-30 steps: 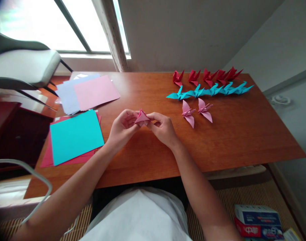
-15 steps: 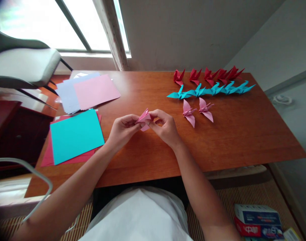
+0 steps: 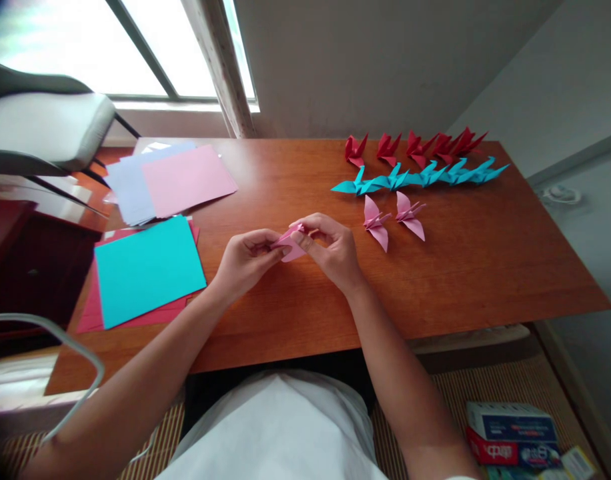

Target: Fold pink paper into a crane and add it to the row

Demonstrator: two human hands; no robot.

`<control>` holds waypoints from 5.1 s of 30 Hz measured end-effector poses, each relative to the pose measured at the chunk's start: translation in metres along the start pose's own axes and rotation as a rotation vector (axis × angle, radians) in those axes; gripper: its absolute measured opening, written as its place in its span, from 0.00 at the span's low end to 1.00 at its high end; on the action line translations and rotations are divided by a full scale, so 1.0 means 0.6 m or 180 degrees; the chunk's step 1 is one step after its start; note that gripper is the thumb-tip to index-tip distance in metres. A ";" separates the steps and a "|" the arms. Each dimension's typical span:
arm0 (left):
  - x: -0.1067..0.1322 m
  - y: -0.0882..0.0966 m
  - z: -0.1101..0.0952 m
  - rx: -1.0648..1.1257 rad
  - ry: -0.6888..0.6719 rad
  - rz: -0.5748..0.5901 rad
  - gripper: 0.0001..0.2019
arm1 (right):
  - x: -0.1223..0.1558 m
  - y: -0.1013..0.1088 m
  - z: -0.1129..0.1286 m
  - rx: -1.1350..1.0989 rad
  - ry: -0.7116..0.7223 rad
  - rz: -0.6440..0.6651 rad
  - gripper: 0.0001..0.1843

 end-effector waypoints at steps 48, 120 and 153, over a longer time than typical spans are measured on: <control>0.004 -0.018 0.009 0.0878 0.0767 0.0378 0.17 | 0.003 0.013 -0.017 0.0144 -0.0354 -0.0361 0.08; 0.006 0.015 -0.019 -0.0153 -0.0526 -0.0419 0.09 | 0.001 -0.008 -0.004 0.0138 0.0291 0.0211 0.03; 0.023 0.018 -0.071 -0.1098 -0.1590 -0.0606 0.05 | 0.005 0.000 -0.004 0.0110 0.0143 -0.0123 0.03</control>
Point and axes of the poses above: each hand's wrist, its own x-axis away from the middle knuckle, its own y-axis out of the back of the hand, z = x × y, the point moved 7 cm from there along -x, towards the middle knuckle, and after that the axes turned 2 degrees about -y, right-handed, at the moved point
